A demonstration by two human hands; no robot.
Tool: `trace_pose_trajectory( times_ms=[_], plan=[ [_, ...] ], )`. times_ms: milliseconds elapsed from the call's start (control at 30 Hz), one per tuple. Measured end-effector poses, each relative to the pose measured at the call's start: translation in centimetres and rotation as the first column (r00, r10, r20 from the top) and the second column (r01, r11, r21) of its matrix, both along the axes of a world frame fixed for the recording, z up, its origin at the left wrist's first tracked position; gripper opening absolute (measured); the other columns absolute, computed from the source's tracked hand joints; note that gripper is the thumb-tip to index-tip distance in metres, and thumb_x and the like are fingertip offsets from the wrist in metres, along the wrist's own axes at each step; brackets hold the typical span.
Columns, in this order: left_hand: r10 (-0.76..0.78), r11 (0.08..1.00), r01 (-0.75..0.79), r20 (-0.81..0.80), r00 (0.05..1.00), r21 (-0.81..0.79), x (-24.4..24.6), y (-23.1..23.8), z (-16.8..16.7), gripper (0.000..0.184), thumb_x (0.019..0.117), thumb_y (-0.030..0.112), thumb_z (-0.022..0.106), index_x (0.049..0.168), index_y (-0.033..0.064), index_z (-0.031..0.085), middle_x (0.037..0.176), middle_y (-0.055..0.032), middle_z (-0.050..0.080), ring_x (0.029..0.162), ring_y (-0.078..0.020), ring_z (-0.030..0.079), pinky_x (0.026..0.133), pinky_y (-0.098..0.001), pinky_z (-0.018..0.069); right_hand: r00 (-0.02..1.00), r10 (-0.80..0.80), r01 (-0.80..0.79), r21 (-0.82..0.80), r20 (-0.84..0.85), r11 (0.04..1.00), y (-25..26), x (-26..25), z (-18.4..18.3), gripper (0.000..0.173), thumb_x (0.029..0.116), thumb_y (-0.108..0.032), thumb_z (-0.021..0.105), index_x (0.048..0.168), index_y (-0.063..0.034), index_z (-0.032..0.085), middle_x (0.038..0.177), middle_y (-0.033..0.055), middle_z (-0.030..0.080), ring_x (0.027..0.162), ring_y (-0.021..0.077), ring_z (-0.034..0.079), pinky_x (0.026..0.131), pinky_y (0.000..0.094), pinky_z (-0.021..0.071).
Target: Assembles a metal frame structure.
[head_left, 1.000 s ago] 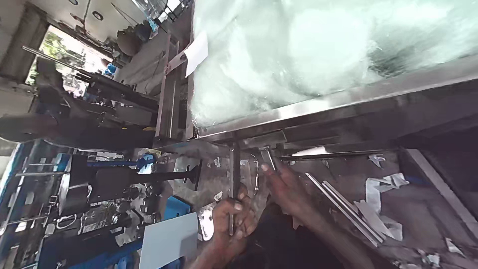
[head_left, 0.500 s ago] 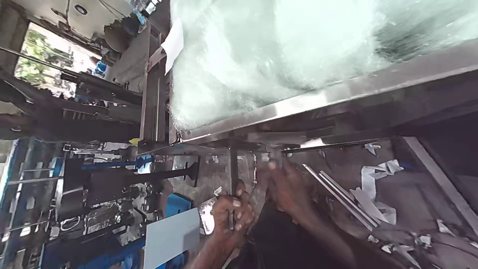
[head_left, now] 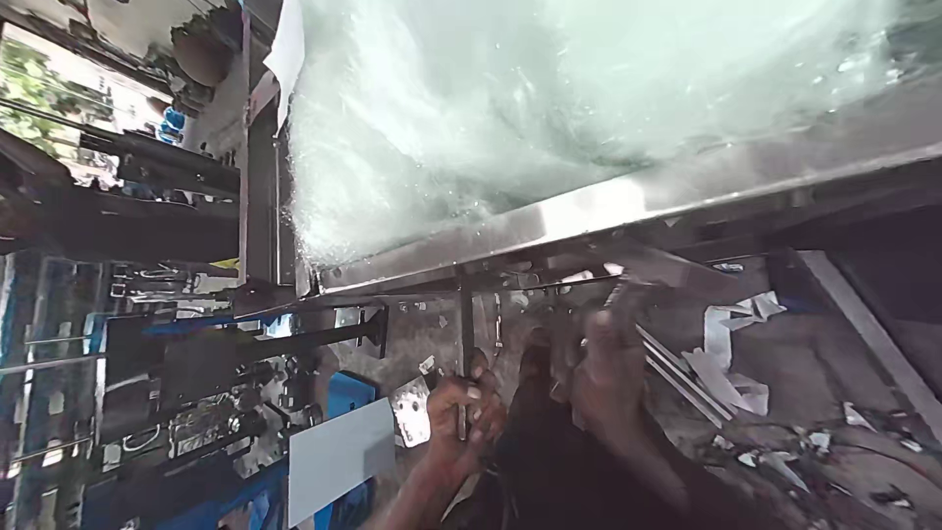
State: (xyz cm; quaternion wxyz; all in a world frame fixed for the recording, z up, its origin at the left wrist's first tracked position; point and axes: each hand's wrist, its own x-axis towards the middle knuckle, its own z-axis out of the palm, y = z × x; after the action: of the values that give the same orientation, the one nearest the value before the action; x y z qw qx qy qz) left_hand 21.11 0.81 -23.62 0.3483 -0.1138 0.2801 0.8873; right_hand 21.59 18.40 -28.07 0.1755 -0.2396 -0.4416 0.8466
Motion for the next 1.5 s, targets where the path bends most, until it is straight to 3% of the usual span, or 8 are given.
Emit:
trace_pose_trajectory(
  times_ms=[67, 233, 333, 433, 633, 1133, 1333, 1500],
  plan=[
    [0.0, 1.0, 0.0, 0.012, 1.0, -0.004, 0.1, -0.2, -0.6, 0.011, 0.0869, 0.013, 0.068, 0.098, 0.0111, 0.067, 0.06, 0.0036, 0.055, 0.044, -0.0075, 0.051, 0.044, -0.0231, 0.0446, 0.998, -0.053, 0.055, -0.077, 0.02, 0.996, -1.0, -0.2, -0.2, 0.036, 0.106, -0.049, 0.048, 0.086, -0.0207, 0.057, 0.057, -0.0103, 0.05, 0.043, 0.0036, 0.047, 0.04, 0.023, 0.0466],
    [-0.005, 1.0, 0.004, 0.067, 0.998, 0.001, 0.0, 0.1, -1.3, 0.009, 0.0865, 0.014, 0.066, 0.095, 0.0113, 0.066, 0.059, 0.0036, 0.054, 0.044, -0.0081, 0.051, 0.043, -0.0234, 0.0441, 0.832, 0.479, -0.54, 0.207, 0.28, 0.816, -2.2, 0.3, -3.3, 0.042, 0.1058, -0.049, 0.046, 0.119, -0.0114, 0.059, 0.067, -0.0032, 0.051, 0.052, 0.01, 0.05, 0.05, 0.0317, 0.048],
    [-0.018, 1.0, 0.018, 0.088, 0.996, -0.002, -0.2, -0.2, -1.3, 0.01, 0.0855, 0.013, 0.068, 0.095, 0.0109, 0.066, 0.06, 0.003, 0.056, 0.044, -0.0082, 0.053, 0.042, -0.0226, 0.0451, 0.947, 0.221, -0.26, 0.151, 0.233, 0.954, -0.7, 1.5, -2.4, 0.045, 0.106, -0.048, 0.048, 0.12, -0.0071, 0.062, 0.072, -0.0059, 0.059, 0.055, 0.0053, 0.055, 0.05, 0.0263, 0.0516],
    [-0.004, 1.0, 0.004, 0.097, 0.995, -0.002, 0.0, -0.4, -1.5, 0.012, 0.085, 0.011, 0.068, 0.097, 0.0097, 0.066, 0.063, 0.0018, 0.058, 0.046, -0.0085, 0.054, 0.044, -0.023, 0.0464, 0.982, -0.008, 0.022, -0.072, 0.188, 0.997, -0.2, 1.0, -1.6, 0.045, 0.1098, -0.05, 0.032, 0.083, -0.0205, 0.054, 0.055, -0.0107, 0.047, 0.042, 0.0029, 0.044, 0.04, 0.0221, 0.044],
    [0.005, 0.999, -0.001, 0.089, 0.996, -0.045, -0.2, 0.5, -0.6, 0.007, 0.083, 0.012, 0.065, 0.089, 0.0139, 0.064, 0.057, 0.0057, 0.051, 0.043, -0.0058, 0.05, 0.043, -0.0205, 0.0425, 0.818, 0.494, -0.555, 0.176, 0.295, 0.813, -1.7, 0.2, -2.4, 0.044, 0.1039, -0.047, 0.05, 0.129, -0.012, 0.061, 0.069, -0.0032, 0.055, 0.052, 0.0091, 0.051, 0.048, 0.0304, 0.0485],
    [0.017, 0.995, -0.01, -0.073, 0.997, 0.095, 0.4, -0.3, 9.3, 0.009, 0.0873, 0.009, 0.065, 0.096, 0.0106, 0.063, 0.062, 0.004, 0.053, 0.046, -0.0074, 0.052, 0.046, -0.0224, 0.0476, 0.965, 0.188, -0.171, 0.109, -0.181, 0.979, -1.7, 0.4, 6.6, 0.032, 0.1051, -0.052, 0.049, 0.103, -0.0209, 0.057, 0.058, -0.0092, 0.049, 0.041, 0.0039, 0.047, 0.036, 0.0229, 0.0451],
    [-0.001, 0.993, 0.012, -0.097, 0.995, 0.113, 0.4, -0.3, 9.6, 0.008, 0.089, 0.011, 0.063, 0.097, 0.0097, 0.063, 0.061, 0.0035, 0.053, 0.045, -0.0085, 0.053, 0.046, -0.0234, 0.0484, 0.848, 0.519, -0.517, 0.386, 0.109, 0.764, -1.1, -1.0, 6.6, 0.048, 0.1033, -0.055, 0.046, 0.12, -0.0119, 0.06, 0.062, -0.0037, 0.05, 0.047, 0.0118, 0.049, 0.043, 0.0325, 0.0477],
    [0.009, 0.99, 0.007, -0.12, 0.993, 0.138, 0.4, -0.2, 11.1, 0.01, 0.0862, 0.01, 0.067, 0.095, 0.0105, 0.062, 0.06, 0.0042, 0.051, 0.045, -0.0086, 0.05, 0.045, -0.0236, 0.0452, 0.93, 0.367, -0.363, 0.175, 0.011, 0.915, -1.0, 0.6, 6.9, 0.033, 0.1054, -0.038, 0.047, 0.119, -0.0091, 0.057, 0.061, -0.0059, 0.049, 0.043, 0.0068, 0.046, 0.039, 0.0246, 0.0449]
  ],
)
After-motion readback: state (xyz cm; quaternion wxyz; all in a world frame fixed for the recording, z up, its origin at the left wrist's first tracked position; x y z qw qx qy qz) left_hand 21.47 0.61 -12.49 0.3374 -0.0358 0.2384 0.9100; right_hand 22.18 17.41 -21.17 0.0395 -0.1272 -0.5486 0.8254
